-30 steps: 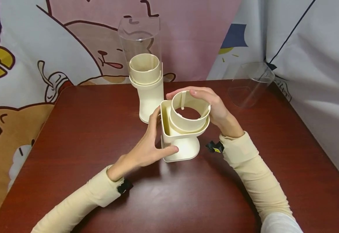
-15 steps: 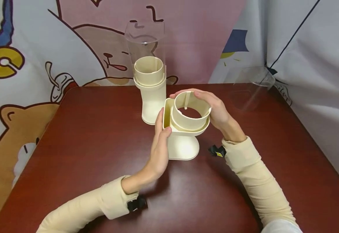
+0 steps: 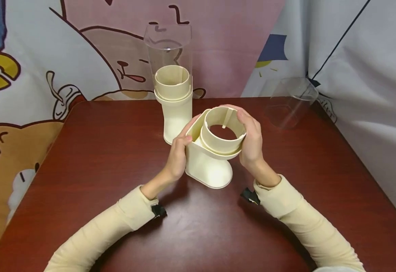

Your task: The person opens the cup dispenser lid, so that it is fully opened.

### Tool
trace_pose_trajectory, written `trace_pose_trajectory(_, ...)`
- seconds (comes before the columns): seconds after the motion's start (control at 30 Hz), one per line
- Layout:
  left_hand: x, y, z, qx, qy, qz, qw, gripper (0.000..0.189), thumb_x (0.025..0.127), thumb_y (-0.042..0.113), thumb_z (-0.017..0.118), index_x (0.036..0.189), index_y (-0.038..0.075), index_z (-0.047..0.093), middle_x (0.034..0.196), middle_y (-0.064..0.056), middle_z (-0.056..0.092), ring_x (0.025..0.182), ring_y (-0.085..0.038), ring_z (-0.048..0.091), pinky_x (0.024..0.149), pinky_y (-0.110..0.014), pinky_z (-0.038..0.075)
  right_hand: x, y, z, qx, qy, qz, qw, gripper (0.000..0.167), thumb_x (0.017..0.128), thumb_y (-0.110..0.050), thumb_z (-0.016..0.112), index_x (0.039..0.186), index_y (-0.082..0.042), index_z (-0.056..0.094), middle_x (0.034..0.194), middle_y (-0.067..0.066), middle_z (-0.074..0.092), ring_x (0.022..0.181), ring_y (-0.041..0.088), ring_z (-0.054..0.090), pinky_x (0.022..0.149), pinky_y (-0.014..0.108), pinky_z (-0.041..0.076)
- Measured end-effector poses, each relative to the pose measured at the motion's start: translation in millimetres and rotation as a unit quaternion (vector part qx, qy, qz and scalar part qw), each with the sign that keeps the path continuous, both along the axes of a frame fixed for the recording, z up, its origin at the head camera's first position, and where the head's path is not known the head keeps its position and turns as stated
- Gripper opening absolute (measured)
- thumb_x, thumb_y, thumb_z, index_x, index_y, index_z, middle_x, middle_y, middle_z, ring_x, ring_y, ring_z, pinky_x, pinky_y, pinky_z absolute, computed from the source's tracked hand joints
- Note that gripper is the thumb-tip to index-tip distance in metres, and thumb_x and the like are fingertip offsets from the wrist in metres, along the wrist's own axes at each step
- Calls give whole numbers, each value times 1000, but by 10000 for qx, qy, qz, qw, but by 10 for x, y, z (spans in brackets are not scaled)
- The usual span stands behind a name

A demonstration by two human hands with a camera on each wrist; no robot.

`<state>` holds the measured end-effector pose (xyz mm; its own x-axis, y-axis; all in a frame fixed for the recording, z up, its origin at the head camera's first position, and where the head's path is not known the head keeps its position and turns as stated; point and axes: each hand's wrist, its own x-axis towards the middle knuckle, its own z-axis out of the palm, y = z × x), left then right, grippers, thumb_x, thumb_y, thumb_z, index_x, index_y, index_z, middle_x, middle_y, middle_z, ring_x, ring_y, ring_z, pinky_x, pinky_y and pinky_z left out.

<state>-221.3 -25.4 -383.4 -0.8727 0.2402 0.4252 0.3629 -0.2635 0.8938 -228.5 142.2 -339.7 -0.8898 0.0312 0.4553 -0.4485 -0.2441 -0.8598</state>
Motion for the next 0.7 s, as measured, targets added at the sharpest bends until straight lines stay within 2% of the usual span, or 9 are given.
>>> trace_pose_trajectory(0.17,-198,-49,27,350,53,-385,9986,74,85,27,26,150,-7,35,154,-23,41,134,-8,46,115,-25,32,86,-124,38,-150,54,-434,9989,36,101,-20,37,110,-9,70,103,-2,71,101,17,63,92,30,49)
trace_pose_trajectory(0.27,-272,-47,40,296,17,-525,9982,76,84,29,26,149,-7,37,153,-23,42,132,-7,48,115,-26,33,133,-109,62,-25,0,-502,9987,33,101,-19,39,111,-8,68,104,-1,69,102,18,62,93,30,47)
trace_pose_trajectory(0.33,-274,-45,51,88,-25,-522,9986,73,85,29,27,149,-5,38,153,-21,43,132,-8,47,114,-26,34,152,-59,78,145,-75,-472,9988,32,101,-19,39,113,-7,66,105,-2,68,102,17,61,92,29,46)
trace_pose_trajectory(0.37,-255,-56,61,-97,-15,-423,9991,71,87,29,28,149,-2,39,152,-19,45,131,-8,48,112,-27,36,157,-31,80,265,-100,-447,9986,33,101,-20,38,115,-7,65,105,-2,68,102,16,62,92,29,46)
trace_pose_trajectory(0.43,-197,-96,97,-420,22,17,9991,64,91,25,30,149,1,42,150,-15,48,131,-12,49,112,-29,37,147,14,91,447,-119,-217,9987,37,102,-24,37,120,-4,63,110,-2,68,103,16,62,93,29,46)
trace_pose_trajectory(0.5,-88,-152,149,-578,72,606,9965,59,94,23,31,147,2,44,149,-14,49,133,-18,48,113,-36,36,113,50,97,632,-83,99,9979,45,104,-32,36,127,-1,59,121,2,67,111,16,61,96,29,46)
trace_pose_trajectory(0.57,58,-185,205,-528,137,1073,9927,58,96,24,31,148,0,41,151,-16,46,139,-23,43,116,-43,32,57,82,104,760,33,398,9963,56,104,-40,35,135,3,54,134,10,62,122,18,57,104,30,43)
trace_pose_trajectory(0.63,216,-159,254,-308,122,1195,9923,62,98,31,29,151,-1,33,157,-17,36,147,-26,31,121,-50,22,6,116,113,888,87,747,9932,65,103,-47,35,141,4,47,145,17,52,130,18,51,108,31,39)
trace_pose_trajectory(0.7,366,-77,289,-195,-57,1023,9946,69,100,41,26,156,0,22,163,-16,24,152,-25,19,123,-52,12,-27,149,111,1126,89,950,9890,69,101,-49,35,144,4,44,148,20,47,132,16,49,107,29,37)
